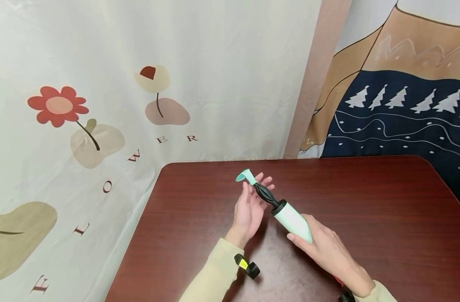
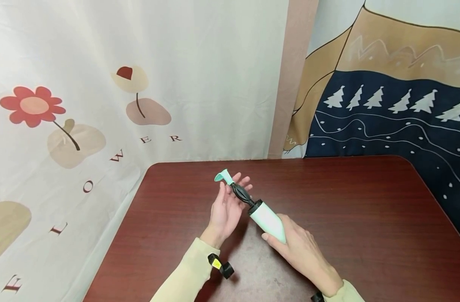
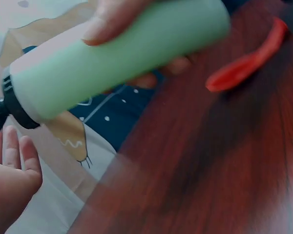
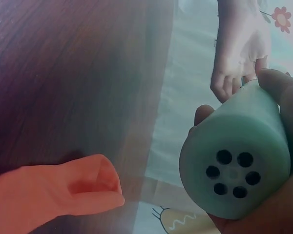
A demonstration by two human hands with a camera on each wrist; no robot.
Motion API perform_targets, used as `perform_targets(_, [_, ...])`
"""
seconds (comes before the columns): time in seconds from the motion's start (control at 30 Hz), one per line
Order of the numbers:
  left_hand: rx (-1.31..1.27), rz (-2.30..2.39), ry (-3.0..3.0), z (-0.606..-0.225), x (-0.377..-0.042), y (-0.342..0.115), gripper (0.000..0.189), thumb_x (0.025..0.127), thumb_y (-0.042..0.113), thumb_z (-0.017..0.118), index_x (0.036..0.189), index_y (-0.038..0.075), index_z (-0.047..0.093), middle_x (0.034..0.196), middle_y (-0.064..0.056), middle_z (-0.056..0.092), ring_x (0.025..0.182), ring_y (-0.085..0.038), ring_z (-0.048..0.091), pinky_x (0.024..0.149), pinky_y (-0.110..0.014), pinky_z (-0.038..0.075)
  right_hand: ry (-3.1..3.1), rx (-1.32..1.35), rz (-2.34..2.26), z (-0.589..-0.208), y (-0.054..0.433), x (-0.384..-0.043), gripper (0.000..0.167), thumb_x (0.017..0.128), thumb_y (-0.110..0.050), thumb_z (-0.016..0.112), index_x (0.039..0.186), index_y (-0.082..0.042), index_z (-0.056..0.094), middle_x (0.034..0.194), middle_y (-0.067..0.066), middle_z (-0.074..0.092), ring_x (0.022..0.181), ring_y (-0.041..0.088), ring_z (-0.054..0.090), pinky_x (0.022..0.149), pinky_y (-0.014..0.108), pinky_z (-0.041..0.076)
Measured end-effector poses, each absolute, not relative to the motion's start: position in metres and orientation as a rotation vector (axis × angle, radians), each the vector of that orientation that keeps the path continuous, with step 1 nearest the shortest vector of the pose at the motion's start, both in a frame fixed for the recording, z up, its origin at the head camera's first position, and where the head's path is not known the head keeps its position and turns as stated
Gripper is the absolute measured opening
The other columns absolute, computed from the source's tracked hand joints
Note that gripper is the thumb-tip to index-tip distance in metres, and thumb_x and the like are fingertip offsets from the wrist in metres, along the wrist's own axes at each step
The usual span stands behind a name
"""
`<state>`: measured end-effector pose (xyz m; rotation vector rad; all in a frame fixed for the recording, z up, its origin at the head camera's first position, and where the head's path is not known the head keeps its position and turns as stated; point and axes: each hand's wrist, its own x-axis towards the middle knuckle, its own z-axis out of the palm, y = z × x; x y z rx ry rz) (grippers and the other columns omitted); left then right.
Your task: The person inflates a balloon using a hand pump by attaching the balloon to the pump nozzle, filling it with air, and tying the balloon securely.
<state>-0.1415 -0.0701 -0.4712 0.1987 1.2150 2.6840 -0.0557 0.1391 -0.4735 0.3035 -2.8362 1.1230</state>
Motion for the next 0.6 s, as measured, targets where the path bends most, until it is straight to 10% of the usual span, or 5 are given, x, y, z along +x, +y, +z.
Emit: perform_targets(0.6, [-0.144, 2.898, 1.332, -0.4643, -0.1458, -0.0641, 0.013, 0.105, 0.016, 0.062, 0.094, 0.012, 0.065, 0.103, -0.006, 0.075, 0.093, -0.014, 0.07, 0.084, -0.028, 0.051, -2.786, 0.303, 1.075, -0.4767, 0.135, -0.0552, 0.058, 0.092, -0.047, 0.077, 0.132, -0.01, 0.058, 0.105, 0.003, 0.067, 0.08, 0.014, 0.06, 0.066, 0.038, 0.05])
